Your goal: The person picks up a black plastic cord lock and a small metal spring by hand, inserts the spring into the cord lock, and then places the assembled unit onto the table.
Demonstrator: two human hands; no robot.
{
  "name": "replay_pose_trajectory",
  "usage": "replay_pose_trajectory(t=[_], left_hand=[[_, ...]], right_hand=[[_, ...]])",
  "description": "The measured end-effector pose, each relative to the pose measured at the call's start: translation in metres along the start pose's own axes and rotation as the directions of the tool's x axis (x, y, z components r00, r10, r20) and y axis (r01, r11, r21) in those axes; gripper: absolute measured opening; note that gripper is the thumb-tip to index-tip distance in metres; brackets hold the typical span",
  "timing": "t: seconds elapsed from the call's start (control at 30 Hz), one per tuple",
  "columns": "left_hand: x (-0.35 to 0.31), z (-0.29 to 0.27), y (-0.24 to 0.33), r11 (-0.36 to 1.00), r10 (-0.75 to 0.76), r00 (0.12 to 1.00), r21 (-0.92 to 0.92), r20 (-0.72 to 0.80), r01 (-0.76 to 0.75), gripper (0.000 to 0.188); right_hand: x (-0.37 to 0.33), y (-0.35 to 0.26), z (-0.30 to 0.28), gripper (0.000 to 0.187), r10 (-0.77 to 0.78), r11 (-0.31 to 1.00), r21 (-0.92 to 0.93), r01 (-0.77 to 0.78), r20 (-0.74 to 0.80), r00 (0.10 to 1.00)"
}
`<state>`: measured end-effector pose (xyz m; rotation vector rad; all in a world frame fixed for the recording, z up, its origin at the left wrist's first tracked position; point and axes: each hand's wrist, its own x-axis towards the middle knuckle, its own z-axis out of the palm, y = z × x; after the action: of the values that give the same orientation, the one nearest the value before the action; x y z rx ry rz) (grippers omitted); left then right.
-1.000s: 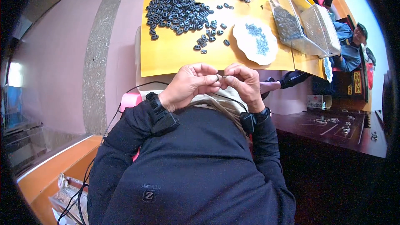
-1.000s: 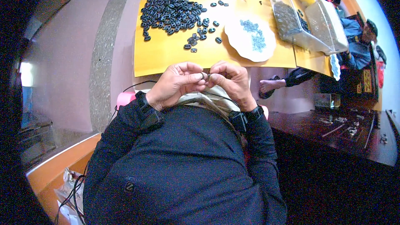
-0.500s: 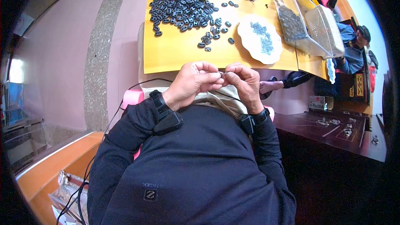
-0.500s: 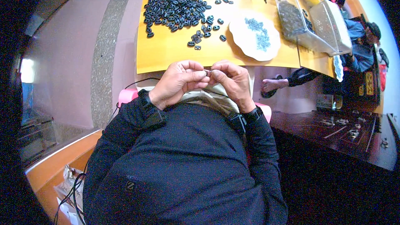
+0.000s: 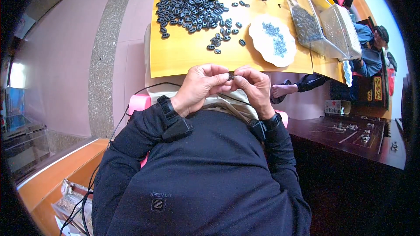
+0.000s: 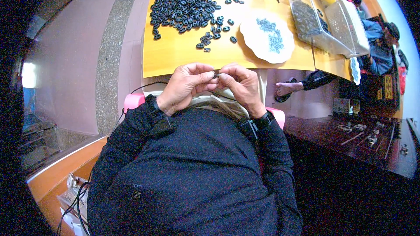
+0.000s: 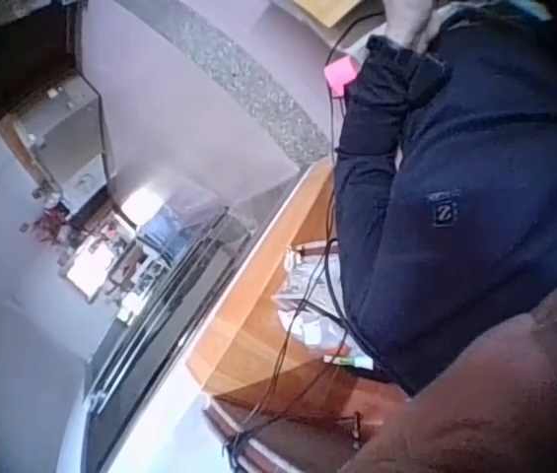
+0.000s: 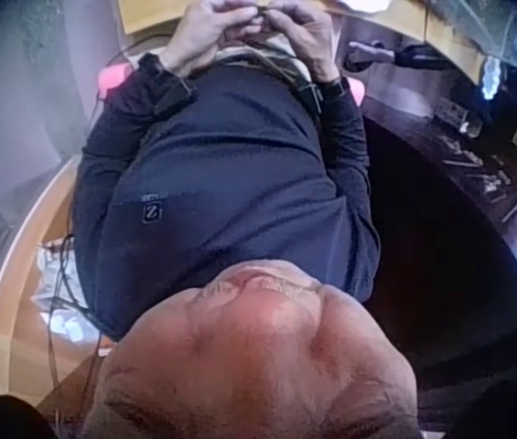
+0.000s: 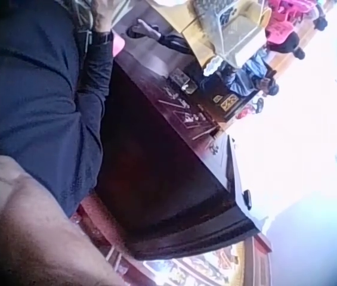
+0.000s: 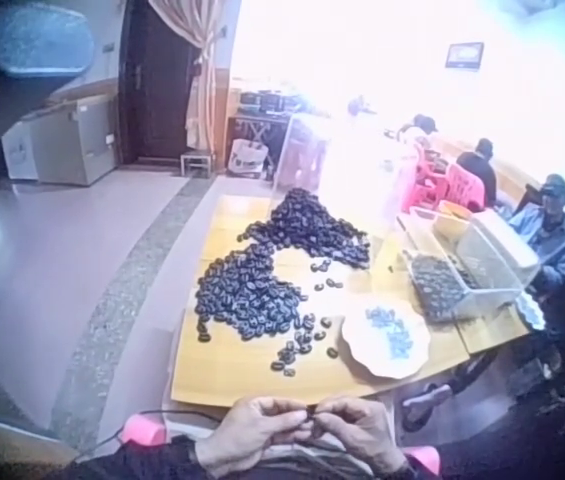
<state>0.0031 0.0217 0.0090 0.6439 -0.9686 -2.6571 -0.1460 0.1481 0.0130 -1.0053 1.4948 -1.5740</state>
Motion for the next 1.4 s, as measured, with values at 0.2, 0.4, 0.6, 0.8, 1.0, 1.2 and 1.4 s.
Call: replay_pose_trajectory(t=[0.2, 0.4, 0.6, 0.8, 1.0, 1.2, 1.4], left_hand=[[-0.0004, 0.0012, 0.0008, 1.0, -0.004, 1.0, 0.004, 0.013, 0.004, 0.019], [-0.0002, 0.0013, 0.0009, 1.0, -0.017, 0.999, -0.011, 0.048, 0.017, 0.02], [-0.0003, 0.0013, 0.0009, 0.999, -0.024, 0.999, -0.028, 0.037, 0.025, 0.019], [0.0003, 0.0013, 0.0006, 0.998, -0.056, 0.998, -0.031, -0.005, 0.056, 0.017], [0.0004, 0.0017, 0.0015, 0.996, -0.074, 0.997, -0.05, -0.015, 0.073, 0.016], [-0.0002, 0.0018, 0.0024, 0.996, -0.078, 0.997, -0.044, -0.021, 0.077, 0.017], [-0.0004, 0.0011, 0.0011, 0.996, -0.08, 0.997, -0.05, -0.012, 0.079, 0.017]], right_hand=[[0.0005, 0.0002, -0.0006, 0.01, 0.013, 1.0, -0.005, -0.013, -0.003, 1.0], [0.0009, 0.0026, 0.0002, 0.009, 0.015, 1.0, 0.004, -0.015, -0.02, 1.0], [0.0015, 0.002, 0.0037, 0.007, 0.017, 1.0, 0.01, -0.017, -0.013, 1.0], [0.0012, 0.0023, 0.0026, 0.01, 0.027, 0.999, -0.044, -0.027, 0.002, 1.0], [0.0007, 0.0017, 0.0031, 0.011, 0.079, 0.996, -0.048, -0.08, -0.022, 0.997], [0.0017, 0.0017, 0.0033, 0.011, 0.082, 0.993, -0.083, -0.083, -0.016, 0.997], [0.0017, 0.0045, 0.0019, 0.008, 0.061, 0.994, -0.084, -0.063, -0.022, 0.998]])
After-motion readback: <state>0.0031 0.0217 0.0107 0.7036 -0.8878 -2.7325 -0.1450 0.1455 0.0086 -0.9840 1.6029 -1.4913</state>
